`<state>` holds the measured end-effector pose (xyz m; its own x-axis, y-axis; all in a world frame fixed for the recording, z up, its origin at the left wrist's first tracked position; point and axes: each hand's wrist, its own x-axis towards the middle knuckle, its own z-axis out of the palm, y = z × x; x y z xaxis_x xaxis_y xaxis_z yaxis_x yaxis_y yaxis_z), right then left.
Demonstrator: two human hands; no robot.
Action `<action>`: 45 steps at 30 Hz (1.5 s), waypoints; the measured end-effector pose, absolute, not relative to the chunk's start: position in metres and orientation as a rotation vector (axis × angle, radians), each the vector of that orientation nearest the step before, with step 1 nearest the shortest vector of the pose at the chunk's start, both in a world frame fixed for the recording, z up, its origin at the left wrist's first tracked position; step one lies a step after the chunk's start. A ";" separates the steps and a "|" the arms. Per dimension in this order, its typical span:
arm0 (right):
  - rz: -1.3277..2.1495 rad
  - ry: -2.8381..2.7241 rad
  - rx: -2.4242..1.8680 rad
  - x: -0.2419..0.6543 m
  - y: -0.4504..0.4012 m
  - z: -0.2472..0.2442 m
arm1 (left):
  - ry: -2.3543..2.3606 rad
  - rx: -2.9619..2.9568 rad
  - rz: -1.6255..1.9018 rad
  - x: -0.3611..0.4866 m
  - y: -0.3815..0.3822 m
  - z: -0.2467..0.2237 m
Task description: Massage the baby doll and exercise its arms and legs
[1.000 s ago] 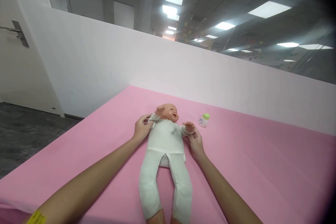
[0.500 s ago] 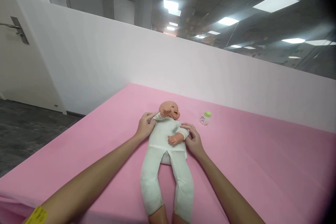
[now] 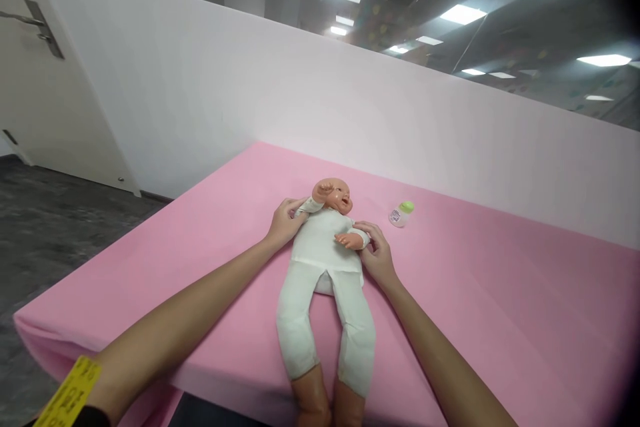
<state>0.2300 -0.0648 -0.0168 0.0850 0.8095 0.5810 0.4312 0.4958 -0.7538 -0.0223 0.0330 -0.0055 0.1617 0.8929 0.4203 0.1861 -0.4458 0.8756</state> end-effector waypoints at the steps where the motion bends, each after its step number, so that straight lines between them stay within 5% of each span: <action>1: 0.420 -1.520 -1.110 0.230 -0.065 -0.017 | 1.029 1.757 1.328 -0.022 0.033 -0.006; 25: 0.946 -0.551 -0.966 0.248 -0.047 -0.029 | 1.111 1.583 1.340 -0.018 0.037 -0.009; 45: 0.999 -0.568 -0.995 0.213 -0.105 -0.030 | 1.120 1.470 1.429 -0.018 0.046 -0.023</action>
